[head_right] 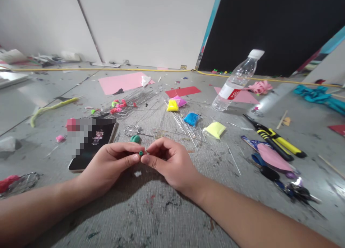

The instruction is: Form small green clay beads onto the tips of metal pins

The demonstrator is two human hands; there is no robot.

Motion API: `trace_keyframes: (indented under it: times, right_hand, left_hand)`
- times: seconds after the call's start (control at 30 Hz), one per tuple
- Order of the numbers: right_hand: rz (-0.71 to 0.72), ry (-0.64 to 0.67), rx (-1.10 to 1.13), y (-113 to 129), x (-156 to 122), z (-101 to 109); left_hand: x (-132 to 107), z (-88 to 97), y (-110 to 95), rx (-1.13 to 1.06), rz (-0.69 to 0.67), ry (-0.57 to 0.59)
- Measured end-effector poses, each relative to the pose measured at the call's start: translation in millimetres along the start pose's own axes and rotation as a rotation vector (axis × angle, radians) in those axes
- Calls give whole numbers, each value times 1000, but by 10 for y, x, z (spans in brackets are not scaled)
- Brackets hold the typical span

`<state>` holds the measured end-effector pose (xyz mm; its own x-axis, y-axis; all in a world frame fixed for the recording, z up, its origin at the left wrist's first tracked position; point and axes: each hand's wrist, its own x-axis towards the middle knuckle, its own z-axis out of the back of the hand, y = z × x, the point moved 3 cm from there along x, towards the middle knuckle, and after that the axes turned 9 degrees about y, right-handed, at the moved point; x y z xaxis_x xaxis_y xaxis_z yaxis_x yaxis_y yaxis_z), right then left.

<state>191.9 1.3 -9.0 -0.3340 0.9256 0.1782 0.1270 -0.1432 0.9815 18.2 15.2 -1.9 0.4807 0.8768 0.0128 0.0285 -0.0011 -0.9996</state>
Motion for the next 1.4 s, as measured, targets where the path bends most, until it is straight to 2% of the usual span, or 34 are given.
trace_keyframes:
  times: [0.1, 0.17, 0.27, 0.3, 0.37, 0.5, 0.73, 0.87, 0.93, 1.03, 1.1, 1.23, 1.33, 1.4]
  right_hand:
    - [49, -88, 12, -8, 10, 85]
    - [99, -182, 44, -38, 31, 164]
    - [107, -276, 59, -103, 72, 249]
    - [100, -285, 56, -116, 81, 261]
    - [89, -278, 44, -119, 87, 264]
    - [71, -232, 8, -68, 61, 226]
    - [37, -211, -21, -32, 54, 179]
    - [28, -207, -21, -29, 55, 174]
    - [20, -204, -22, -27, 50, 175]
    - [7, -205, -27, -24, 44, 175]
    - [11, -202, -35, -19, 45, 171]
    - [22, -191, -58, -16, 52, 161]
    - [12, -190, -77, -23, 50, 165]
    - [9, -191, -91, -18, 45, 170]
  left_hand:
    - [-11, 9, -51, 193, -31, -22]
    - [-26, -25, -121, 414, -167, 108]
    - [-84, -117, -194, 747, -444, 424]
    - [-100, -133, -196, 826, -494, 489]
    - [-106, -134, -182, 938, -505, 527]
    - [-74, -109, -129, 1009, -428, 490]
    - [-73, -115, -63, 1119, -491, 459]
    - [-64, -101, -84, 1097, -454, 415]
    - [-46, -63, -114, 1148, -444, 307]
    - [-16, 28, -145, 1399, -440, 23]
    - [7, 76, -128, 1540, -388, -80]
    - [43, 100, -78, 1543, -317, 10]
    - [38, 87, -103, 1470, -364, 37]
    - [20, 68, -139, 1391, -446, 15]
